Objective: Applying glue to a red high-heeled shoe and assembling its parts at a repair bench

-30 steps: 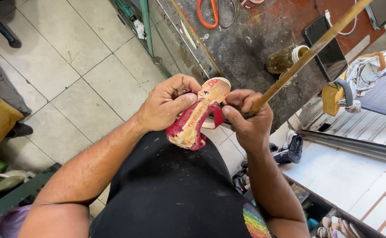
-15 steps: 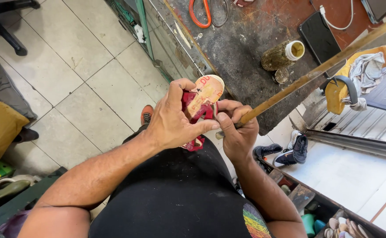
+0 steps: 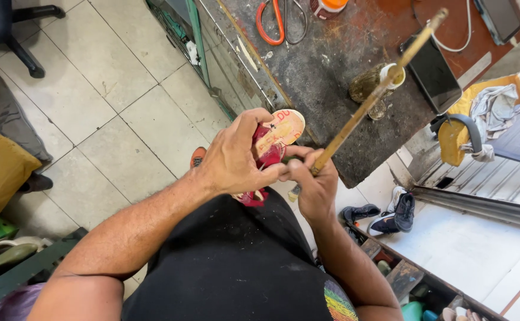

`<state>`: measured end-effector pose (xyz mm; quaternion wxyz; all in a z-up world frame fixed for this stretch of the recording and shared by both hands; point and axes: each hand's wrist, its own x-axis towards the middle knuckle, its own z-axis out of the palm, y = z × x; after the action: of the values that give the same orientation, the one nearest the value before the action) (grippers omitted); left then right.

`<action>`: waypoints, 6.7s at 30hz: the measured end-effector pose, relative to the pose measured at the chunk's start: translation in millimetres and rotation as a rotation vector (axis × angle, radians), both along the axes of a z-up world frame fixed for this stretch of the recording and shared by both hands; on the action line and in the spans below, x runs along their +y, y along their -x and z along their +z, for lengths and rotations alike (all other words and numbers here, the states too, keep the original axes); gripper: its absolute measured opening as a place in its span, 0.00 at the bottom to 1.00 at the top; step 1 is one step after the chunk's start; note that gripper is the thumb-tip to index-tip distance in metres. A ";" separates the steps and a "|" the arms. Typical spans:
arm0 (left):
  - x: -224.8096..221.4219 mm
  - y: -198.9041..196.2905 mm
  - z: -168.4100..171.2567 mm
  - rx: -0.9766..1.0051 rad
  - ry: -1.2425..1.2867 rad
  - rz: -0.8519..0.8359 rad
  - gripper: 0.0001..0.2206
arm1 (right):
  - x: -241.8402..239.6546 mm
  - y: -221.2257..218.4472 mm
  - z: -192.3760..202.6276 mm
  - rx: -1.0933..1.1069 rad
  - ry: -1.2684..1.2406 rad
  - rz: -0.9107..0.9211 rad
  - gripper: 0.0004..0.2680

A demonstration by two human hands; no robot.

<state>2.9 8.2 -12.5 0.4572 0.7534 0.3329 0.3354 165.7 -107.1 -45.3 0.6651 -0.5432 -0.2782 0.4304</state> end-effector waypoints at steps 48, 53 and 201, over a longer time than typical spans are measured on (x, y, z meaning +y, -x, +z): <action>48.8 -39.6 9.4 0.516 0.295 -0.402 0.34 | 86.3 -208.5 109.1 -0.642 -0.115 -0.257 0.06; 46.9 -43.7 9.9 0.518 0.284 -0.407 0.35 | 79.6 -217.2 85.4 -0.212 -0.090 -0.484 0.06; 38.9 -71.2 -23.8 0.424 0.409 -0.440 0.34 | 28.5 -170.2 55.3 -0.096 -0.201 0.146 0.13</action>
<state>74.0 47.1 -36.3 0.5804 0.7528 0.3105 -0.0078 335.8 -78.6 9.9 0.6690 -0.4723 -0.3902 0.4209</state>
